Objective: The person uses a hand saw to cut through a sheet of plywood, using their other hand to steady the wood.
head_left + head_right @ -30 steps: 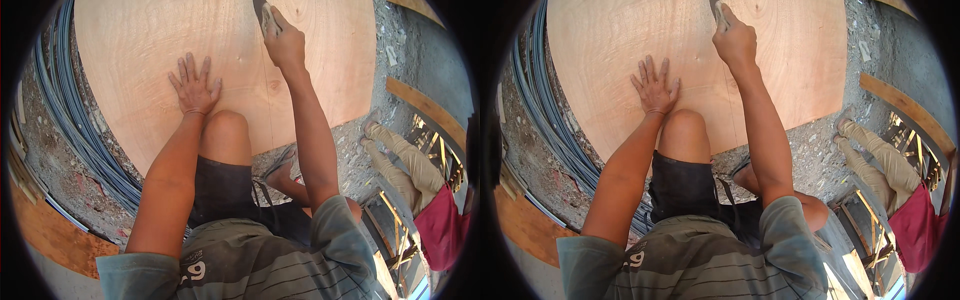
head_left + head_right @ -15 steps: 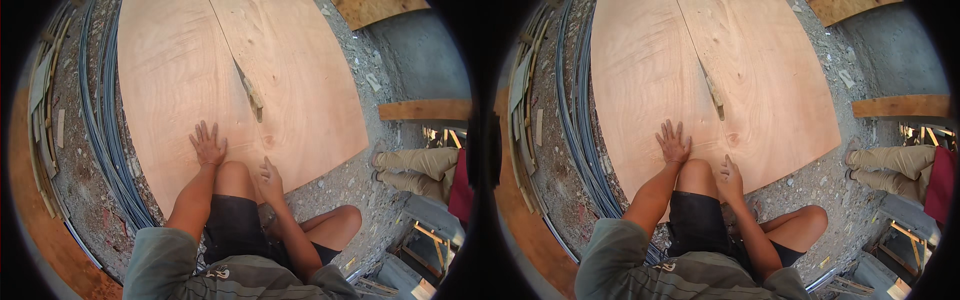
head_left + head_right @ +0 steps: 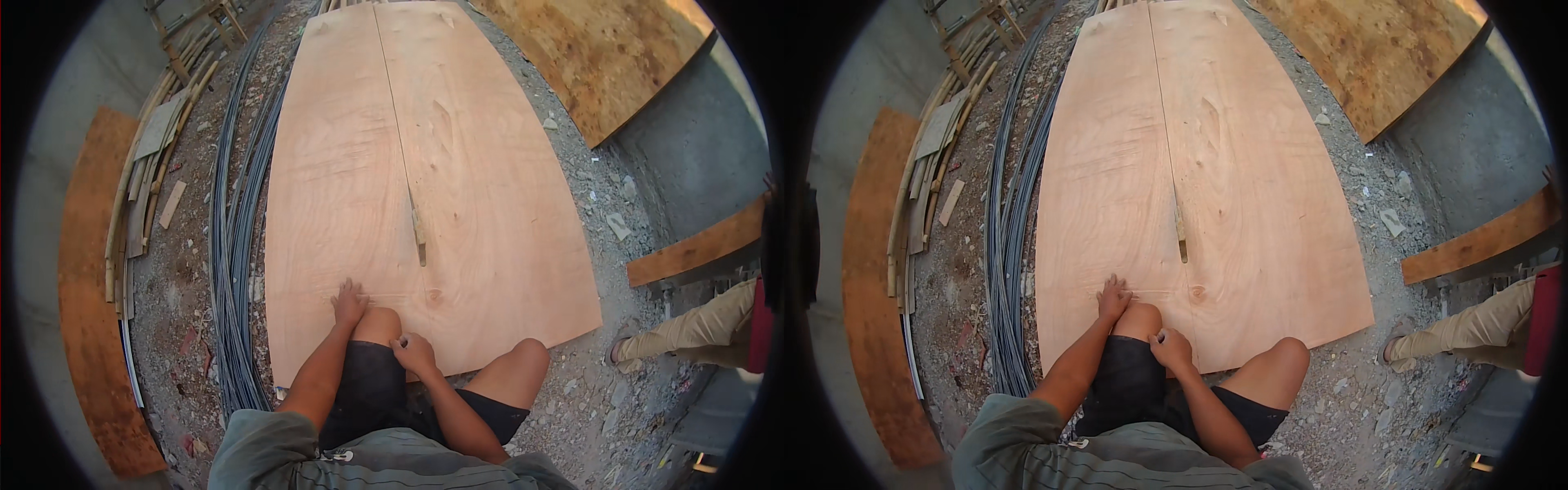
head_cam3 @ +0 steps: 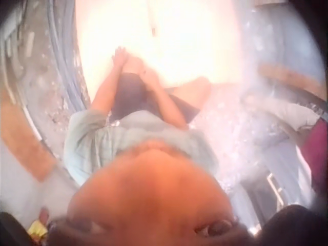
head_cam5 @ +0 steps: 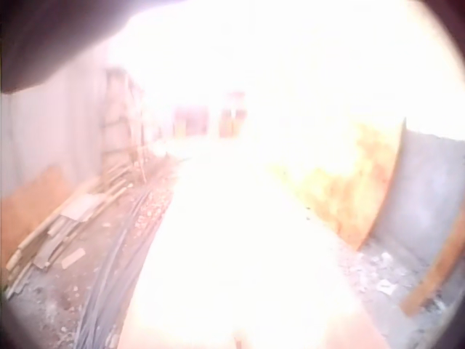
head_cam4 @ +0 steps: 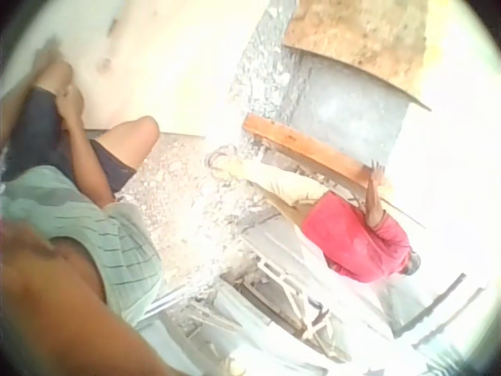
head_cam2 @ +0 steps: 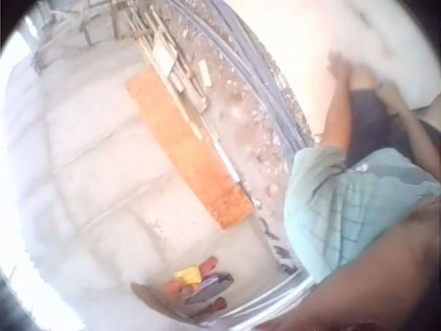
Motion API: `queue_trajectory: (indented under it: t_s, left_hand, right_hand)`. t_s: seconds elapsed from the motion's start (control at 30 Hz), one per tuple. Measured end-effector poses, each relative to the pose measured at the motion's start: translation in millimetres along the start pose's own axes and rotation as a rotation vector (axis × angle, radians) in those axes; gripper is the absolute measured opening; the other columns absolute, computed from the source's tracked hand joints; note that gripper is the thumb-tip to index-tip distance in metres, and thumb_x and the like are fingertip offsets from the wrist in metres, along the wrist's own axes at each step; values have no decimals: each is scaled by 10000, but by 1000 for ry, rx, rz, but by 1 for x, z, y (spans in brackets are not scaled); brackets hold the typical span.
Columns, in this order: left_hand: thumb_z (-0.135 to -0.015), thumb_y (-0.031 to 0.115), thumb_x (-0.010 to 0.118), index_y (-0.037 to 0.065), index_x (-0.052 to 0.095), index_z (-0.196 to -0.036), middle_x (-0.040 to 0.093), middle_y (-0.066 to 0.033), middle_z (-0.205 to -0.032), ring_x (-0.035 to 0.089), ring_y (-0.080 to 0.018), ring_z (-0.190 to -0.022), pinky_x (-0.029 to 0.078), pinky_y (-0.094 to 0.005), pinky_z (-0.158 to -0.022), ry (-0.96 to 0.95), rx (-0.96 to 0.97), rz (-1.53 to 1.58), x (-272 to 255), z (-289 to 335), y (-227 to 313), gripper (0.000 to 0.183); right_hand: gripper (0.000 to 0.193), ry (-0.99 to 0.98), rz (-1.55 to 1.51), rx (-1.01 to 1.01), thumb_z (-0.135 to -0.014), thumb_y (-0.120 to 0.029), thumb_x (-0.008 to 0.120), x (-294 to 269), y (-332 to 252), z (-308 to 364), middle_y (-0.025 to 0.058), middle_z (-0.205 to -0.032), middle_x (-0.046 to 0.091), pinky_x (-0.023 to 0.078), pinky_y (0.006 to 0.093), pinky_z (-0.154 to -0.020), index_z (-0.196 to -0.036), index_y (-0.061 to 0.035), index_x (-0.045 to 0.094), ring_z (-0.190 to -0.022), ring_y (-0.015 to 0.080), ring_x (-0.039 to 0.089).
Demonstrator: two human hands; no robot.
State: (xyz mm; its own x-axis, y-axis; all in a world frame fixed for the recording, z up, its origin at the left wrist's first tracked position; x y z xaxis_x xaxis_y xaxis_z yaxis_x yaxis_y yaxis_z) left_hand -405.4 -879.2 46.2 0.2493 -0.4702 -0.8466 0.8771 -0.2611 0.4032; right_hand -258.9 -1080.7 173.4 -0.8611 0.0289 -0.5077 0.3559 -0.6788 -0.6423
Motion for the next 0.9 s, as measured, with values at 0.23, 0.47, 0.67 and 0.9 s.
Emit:
queue_trajectory:
  t_s: [0.23,0.47,0.67,0.9]
  left_hand:
    - [-964,469,680,15,546,-1513,582,-224,-1518,538,-381,-1421,426,-445,-1178,84,-128,299,3,36,-26,725]
    - [-950,436,681,18,624,-1435,611,-220,-1483,577,-387,-1371,458,-458,-1145,113,-208,274,-14,38,-25,644]
    - [-885,419,759,63,662,-1390,629,-202,-1460,604,-397,-1327,482,-473,-1123,59,-282,148,-31,18,4,625]
    - [-671,630,902,218,171,-1692,28,-264,-1742,42,-460,-1608,158,-736,-1212,-11,-308,25,-3,-52,53,1322]
  right_hand:
    - [366,13,98,-175,-924,-390,684,-7,2,-9,194,-890,752,549,494,-804,-881,-32,752,-871,394,719]
    - [395,-71,59,-189,-919,-411,684,-13,-4,-13,208,-887,755,554,482,-796,-911,-24,764,-865,407,722]
    - [382,-73,55,-190,-912,-406,708,-15,-2,-14,208,-892,762,566,458,-798,-925,-31,775,-850,391,732]
    - [562,316,-346,-115,-854,-204,822,-16,26,-31,189,-1178,702,578,449,-887,-1331,28,636,-959,320,711]
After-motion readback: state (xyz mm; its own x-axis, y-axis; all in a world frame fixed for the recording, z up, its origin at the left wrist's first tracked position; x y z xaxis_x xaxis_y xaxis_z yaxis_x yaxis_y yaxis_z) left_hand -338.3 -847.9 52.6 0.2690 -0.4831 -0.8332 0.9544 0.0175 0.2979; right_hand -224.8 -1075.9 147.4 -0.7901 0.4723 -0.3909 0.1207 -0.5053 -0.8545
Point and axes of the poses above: each hand's wrist, its own z-axis away from the middle knuckle, its own x-axis out of the palm, y = z × x, the point moved 3 cm from there along -z, towards the middle knuckle
